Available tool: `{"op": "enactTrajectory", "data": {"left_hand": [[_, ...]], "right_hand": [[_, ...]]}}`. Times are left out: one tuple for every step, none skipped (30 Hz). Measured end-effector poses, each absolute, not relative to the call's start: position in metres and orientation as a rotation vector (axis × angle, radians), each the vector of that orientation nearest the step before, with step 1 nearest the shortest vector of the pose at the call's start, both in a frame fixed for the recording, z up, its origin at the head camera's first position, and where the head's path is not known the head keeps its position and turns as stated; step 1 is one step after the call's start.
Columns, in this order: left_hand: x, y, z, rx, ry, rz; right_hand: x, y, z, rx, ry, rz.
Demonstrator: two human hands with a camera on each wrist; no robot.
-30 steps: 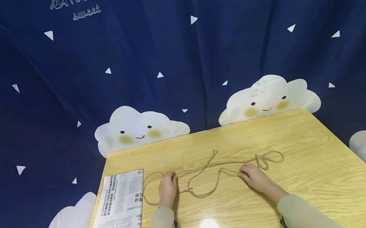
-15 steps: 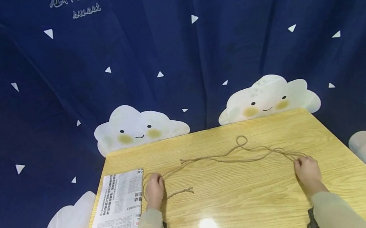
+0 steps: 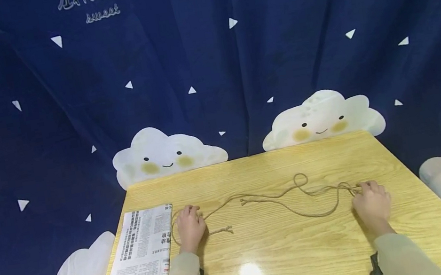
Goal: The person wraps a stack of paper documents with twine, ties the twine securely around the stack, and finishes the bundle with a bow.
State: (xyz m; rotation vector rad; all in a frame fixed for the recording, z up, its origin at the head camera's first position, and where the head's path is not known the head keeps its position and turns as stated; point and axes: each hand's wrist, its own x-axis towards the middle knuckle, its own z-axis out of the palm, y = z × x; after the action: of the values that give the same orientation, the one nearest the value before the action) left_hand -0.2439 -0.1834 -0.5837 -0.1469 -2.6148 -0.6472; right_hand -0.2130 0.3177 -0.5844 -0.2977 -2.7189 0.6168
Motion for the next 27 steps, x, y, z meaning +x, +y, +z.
{"op": "enactTrajectory", "data": {"left_hand": [[-0.245, -0.179, -0.583, -0.176, -2.614, -0.643], [-0.246, -0.173, -0.581, -0.206, -2.627, -0.651], [-0.248, -0.168, -0.580, -0.233, -2.647, -0.654], [-0.249, -0.162, -0.579, -0.256, -2.676, -0.667], [-0.250, -0.156, -0.578, -0.270, -2.715, -0.672], [-0.250, -0.150, -0.577, -0.275, -2.760, -0.673], [-0.250, -0.145, -0.577, -0.274, -2.796, -0.673], [-0.249, -0.140, -0.577, -0.264, -2.828, -0.665], [-0.249, -0.136, -0.577, -0.252, -2.850, -0.639], [-0.248, -0.133, -0.577, -0.236, -2.865, -0.618], [-0.248, -0.130, -0.579, -0.220, -2.869, -0.584], [-0.247, -0.128, -0.580, -0.211, -2.864, -0.561], [-0.246, -0.127, -0.581, -0.204, -2.858, -0.542], [-0.246, -0.127, -0.583, -0.196, -2.855, -0.526], [-0.245, -0.128, -0.584, -0.186, -2.849, -0.520], [-0.245, -0.129, -0.586, -0.174, -2.854, -0.521], [-0.244, -0.132, -0.587, -0.166, -2.857, -0.524], [-0.244, -0.135, -0.588, -0.154, -2.863, -0.531], [-0.244, -0.138, -0.589, -0.141, -2.871, -0.530], [-0.244, -0.142, -0.589, -0.116, -2.880, -0.536], [-0.243, -0.146, -0.590, -0.094, -2.889, -0.534], [-0.244, -0.151, -0.590, -0.076, -2.900, -0.522], [-0.244, -0.155, -0.590, -0.057, -2.900, -0.518], [-0.243, -0.159, -0.589, -0.030, -2.907, -0.513], [-0.243, -0.162, -0.590, -0.008, -2.909, -0.509], [-0.243, -0.165, -0.589, 0.016, -2.908, -0.510], [-0.242, -0.168, -0.589, 0.030, -2.904, -0.510]], "right_hand": [[-0.217, 0.307, -0.584, -0.205, -2.667, 0.636], [-0.221, 0.295, -0.585, -0.100, -2.638, 0.647], [-0.224, 0.282, -0.586, 0.016, -2.620, 0.668], [-0.226, 0.269, -0.587, 0.127, -2.624, 0.686], [-0.229, 0.256, -0.589, 0.233, -2.647, 0.708], [-0.230, 0.244, -0.591, 0.321, -2.685, 0.732], [-0.231, 0.233, -0.593, 0.393, -2.730, 0.739], [-0.231, 0.222, -0.595, 0.440, -2.779, 0.742], [-0.230, 0.213, -0.597, 0.469, -2.818, 0.749], [-0.229, 0.206, -0.599, 0.483, -2.846, 0.749], [-0.228, 0.202, -0.601, 0.481, -2.866, 0.746], [-0.227, 0.199, -0.602, 0.472, -2.873, 0.734], [-0.226, 0.198, -0.604, 0.458, -2.871, 0.722], [-0.225, 0.199, -0.605, 0.436, -2.864, 0.714], [-0.225, 0.203, -0.606, 0.409, -2.848, 0.696], [-0.225, 0.208, -0.607, 0.377, -2.831, 0.673], [-0.225, 0.214, -0.608, 0.334, -2.817, 0.649], [-0.224, 0.222, -0.608, 0.291, -2.811, 0.631], [-0.224, 0.231, -0.607, 0.240, -2.808, 0.613], [-0.224, 0.240, -0.607, 0.185, -2.811, 0.599], [-0.223, 0.249, -0.606, 0.121, -2.822, 0.589], [-0.222, 0.258, -0.605, 0.060, -2.834, 0.574], [-0.220, 0.267, -0.603, 0.000, -2.847, 0.570], [-0.219, 0.275, -0.601, -0.056, -2.860, 0.571], [-0.217, 0.282, -0.599, -0.113, -2.871, 0.574], [-0.216, 0.289, -0.598, -0.174, -2.876, 0.573], [-0.214, 0.295, -0.597, -0.235, -2.882, 0.576]]}}
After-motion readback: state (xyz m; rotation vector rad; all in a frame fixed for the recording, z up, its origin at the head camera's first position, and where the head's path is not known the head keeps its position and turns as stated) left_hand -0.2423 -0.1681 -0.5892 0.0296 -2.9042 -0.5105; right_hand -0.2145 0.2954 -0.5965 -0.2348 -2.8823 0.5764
